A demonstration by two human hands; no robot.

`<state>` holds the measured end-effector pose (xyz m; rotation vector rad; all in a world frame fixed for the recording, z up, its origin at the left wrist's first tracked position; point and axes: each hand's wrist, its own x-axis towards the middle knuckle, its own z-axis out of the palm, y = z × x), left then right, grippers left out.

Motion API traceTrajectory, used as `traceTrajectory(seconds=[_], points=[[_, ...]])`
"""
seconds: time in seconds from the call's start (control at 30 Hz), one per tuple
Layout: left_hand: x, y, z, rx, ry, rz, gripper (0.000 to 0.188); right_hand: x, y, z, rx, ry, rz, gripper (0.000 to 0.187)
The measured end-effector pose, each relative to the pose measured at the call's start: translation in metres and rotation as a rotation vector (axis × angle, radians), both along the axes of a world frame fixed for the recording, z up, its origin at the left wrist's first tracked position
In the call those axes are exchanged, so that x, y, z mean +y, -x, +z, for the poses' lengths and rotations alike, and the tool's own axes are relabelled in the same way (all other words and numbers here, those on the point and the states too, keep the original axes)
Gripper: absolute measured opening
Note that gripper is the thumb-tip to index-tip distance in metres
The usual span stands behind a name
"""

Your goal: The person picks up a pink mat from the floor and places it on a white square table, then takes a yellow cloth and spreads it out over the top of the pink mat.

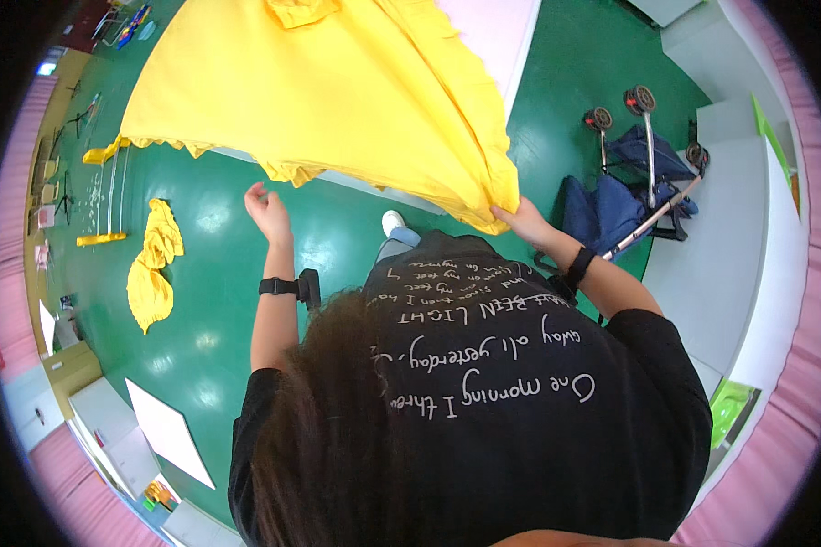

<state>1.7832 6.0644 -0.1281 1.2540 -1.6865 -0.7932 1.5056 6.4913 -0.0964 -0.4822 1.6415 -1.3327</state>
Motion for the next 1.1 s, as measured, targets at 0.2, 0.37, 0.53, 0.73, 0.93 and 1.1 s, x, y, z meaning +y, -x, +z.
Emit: traceTrajectory(seconds=[0.2,0.37,0.53,0.73,0.93,1.1], points=[[0.097,0.102,0.122,-0.303,0.161,-1.025,0.022,0.003,-0.005,0.014,-0.045,0.066,0.057,0.039],[0.153,0.142,0.141,-0.422,0.586,-1.473,0.033,0.016,0.001,-0.005,0.266,-0.148,0.156,0.034],[0.169,0.162,0.123,-0.520,0.755,-1.570,0.044,0.013,-0.004,-0.018,0.488,-0.239,0.211,0.029],[0.166,0.167,0.096,-0.525,0.842,-1.626,0.022,0.005,-0.014,-0.038,0.428,-0.167,0.059,0.029],[0.157,0.147,0.096,-0.399,0.906,-1.616,0.014,0.013,-0.015,-0.003,0.542,-0.356,0.068,0.034],[0.166,0.146,0.100,-0.391,0.950,-1.587,0.016,0.008,-0.017,-0.006,0.815,-0.632,0.161,0.036]])
